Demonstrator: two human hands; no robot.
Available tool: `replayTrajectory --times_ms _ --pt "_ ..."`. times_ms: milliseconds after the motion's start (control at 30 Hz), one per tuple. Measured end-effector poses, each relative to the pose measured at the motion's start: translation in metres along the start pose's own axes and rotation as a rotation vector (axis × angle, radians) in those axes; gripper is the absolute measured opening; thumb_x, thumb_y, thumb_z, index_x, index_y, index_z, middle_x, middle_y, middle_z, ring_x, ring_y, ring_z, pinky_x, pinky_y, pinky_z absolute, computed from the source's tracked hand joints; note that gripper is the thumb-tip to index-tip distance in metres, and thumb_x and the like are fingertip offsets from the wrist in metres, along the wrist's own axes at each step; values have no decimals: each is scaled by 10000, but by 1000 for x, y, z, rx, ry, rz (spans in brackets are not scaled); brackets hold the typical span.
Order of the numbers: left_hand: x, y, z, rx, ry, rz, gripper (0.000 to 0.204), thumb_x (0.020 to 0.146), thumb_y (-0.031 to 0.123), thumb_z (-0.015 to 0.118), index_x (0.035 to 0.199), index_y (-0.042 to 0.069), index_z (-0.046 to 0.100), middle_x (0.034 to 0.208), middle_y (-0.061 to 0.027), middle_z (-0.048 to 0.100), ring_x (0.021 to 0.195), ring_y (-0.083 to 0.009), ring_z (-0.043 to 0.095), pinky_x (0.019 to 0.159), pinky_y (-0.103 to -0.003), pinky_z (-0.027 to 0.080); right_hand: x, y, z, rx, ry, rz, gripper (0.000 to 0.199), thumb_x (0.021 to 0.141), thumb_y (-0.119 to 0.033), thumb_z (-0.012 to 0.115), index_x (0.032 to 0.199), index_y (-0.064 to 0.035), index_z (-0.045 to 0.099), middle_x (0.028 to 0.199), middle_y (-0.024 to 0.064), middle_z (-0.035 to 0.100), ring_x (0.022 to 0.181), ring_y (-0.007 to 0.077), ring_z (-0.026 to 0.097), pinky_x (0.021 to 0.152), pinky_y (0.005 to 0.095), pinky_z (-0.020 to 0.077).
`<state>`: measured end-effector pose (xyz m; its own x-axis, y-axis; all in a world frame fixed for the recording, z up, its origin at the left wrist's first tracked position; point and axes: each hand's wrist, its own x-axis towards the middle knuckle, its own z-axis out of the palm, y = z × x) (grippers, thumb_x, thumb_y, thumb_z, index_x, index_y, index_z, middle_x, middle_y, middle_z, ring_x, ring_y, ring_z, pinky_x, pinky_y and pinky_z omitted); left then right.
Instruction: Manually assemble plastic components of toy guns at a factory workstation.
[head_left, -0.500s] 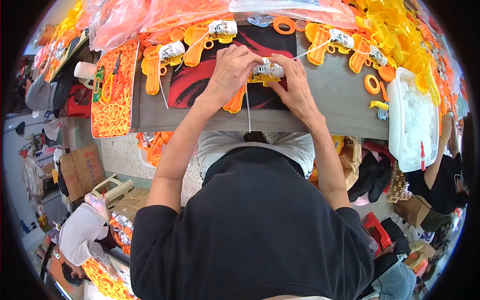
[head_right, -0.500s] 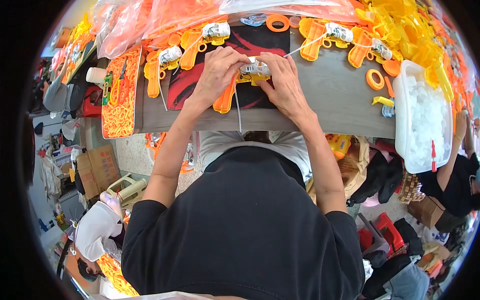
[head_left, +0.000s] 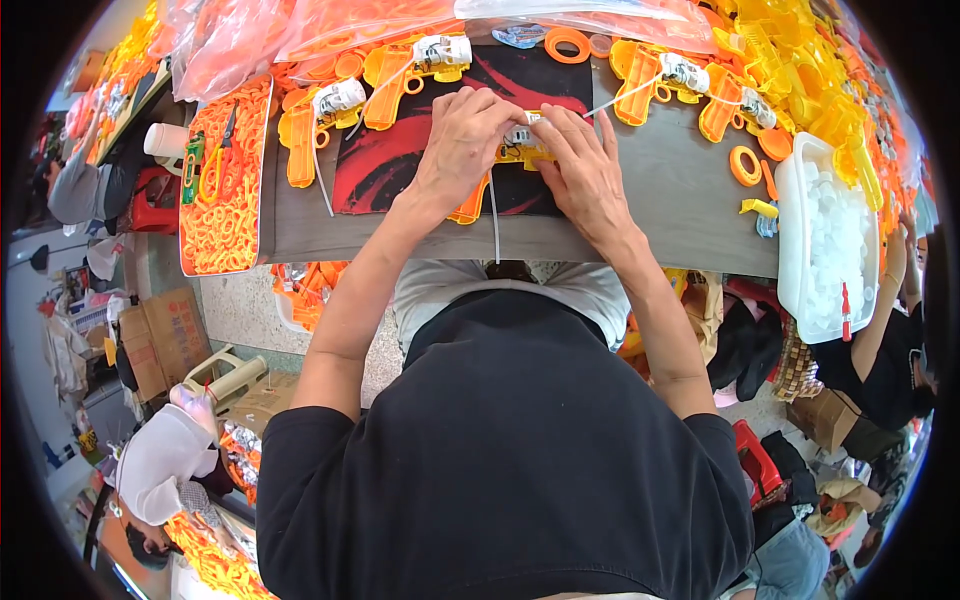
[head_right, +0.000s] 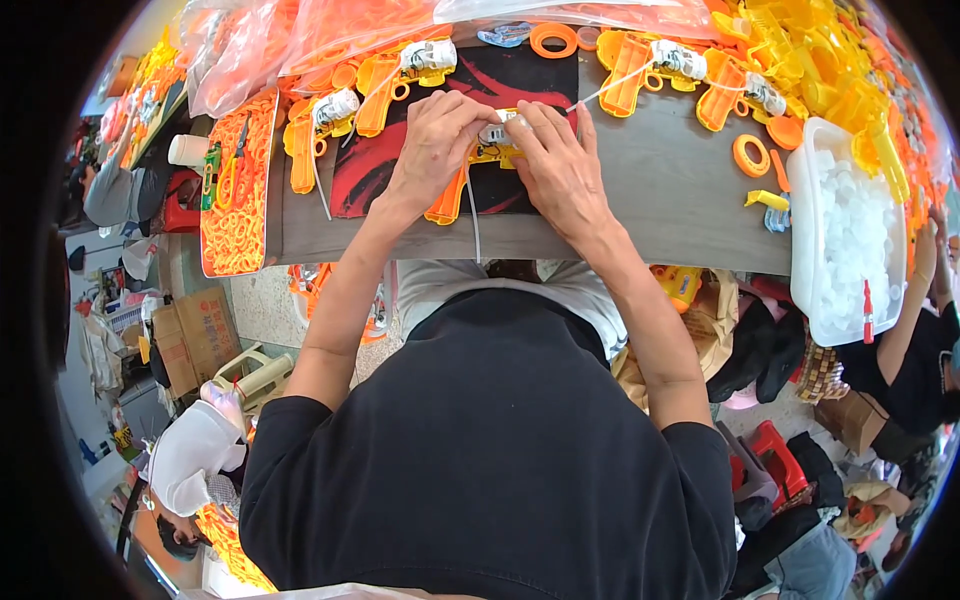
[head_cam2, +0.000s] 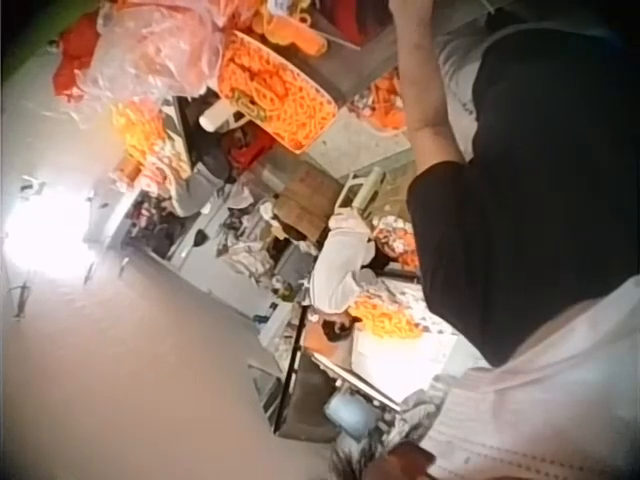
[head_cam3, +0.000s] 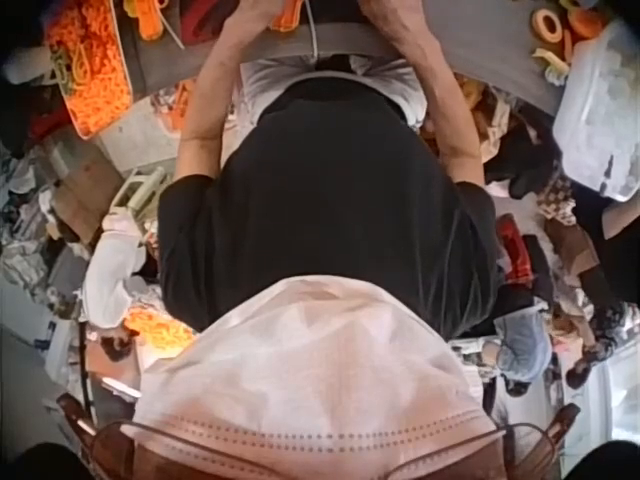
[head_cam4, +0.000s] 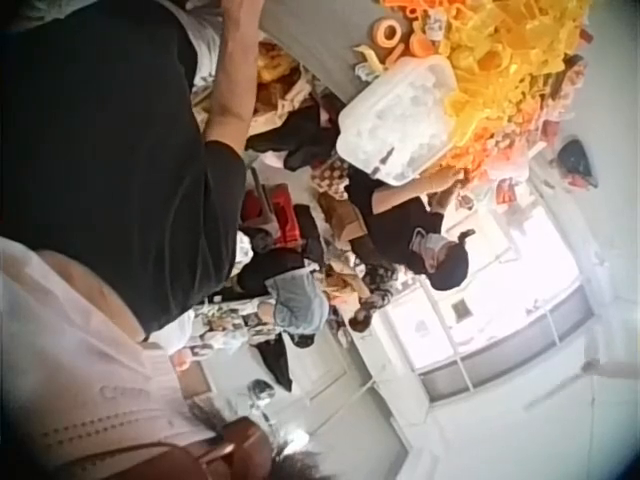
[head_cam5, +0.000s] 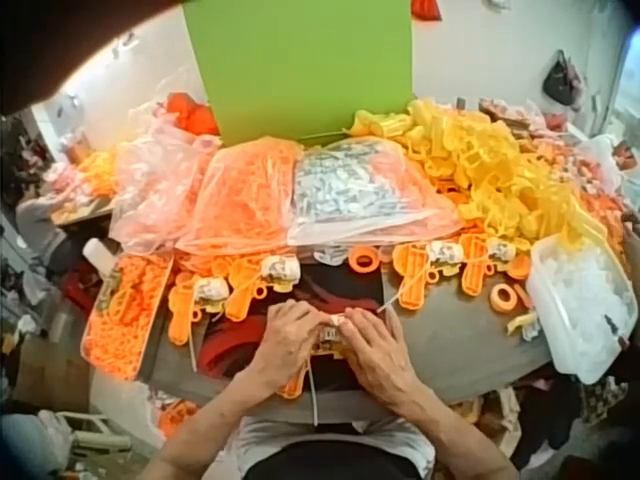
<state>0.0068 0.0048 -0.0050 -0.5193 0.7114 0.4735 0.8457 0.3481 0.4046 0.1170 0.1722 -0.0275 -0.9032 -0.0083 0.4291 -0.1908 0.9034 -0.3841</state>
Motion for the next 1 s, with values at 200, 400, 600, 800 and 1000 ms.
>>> replayTrajectory --times_ms 200,400,600,800,1000 --pt "-13 19 8 72 206 -279 163 826 192 770 947 122 686 961 -5 578 964 -214 549 892 -393 370 -2 -2 6 -63 39 5 478 844 -52 705 1303 -127 593 1444 70 546 1352 247 502 1211 527 218" --pt "-25 34 16 249 232 -52 148 783 151 776 877 106 671 983 -3 573 989 -207 548 917 -418 371 2 -2 6 -39 94 -5 342 896 -101 669 1236 -112 631 1392 85 591 1305 260 544 1202 531 227" --pt "-46 40 18 339 141 -15 204 805 118 735 1006 93 709 1103 -20 619 1071 -228 555 984 -435 370 7 -9 17 57 204 86 242 920 -140 677 1157 -91 668 1324 101 636 1269 269 570 1179 527 273" --pt "-27 24 4 193 219 -2 270 788 98 740 1055 139 725 1131 -2 626 1078 -229 562 990 -435 368 3 -7 30 96 308 81 235 911 -69 671 1146 -80 663 1319 107 635 1251 292 575 1148 496 343" --pt "-19 6 9 241 172 42 334 753 28 716 1068 137 735 1151 -1 653 1080 -231 585 937 -387 426 8 -11 30 80 277 71 291 888 -33 674 1173 -78 643 1325 105 624 1270 297 560 1144 498 352"
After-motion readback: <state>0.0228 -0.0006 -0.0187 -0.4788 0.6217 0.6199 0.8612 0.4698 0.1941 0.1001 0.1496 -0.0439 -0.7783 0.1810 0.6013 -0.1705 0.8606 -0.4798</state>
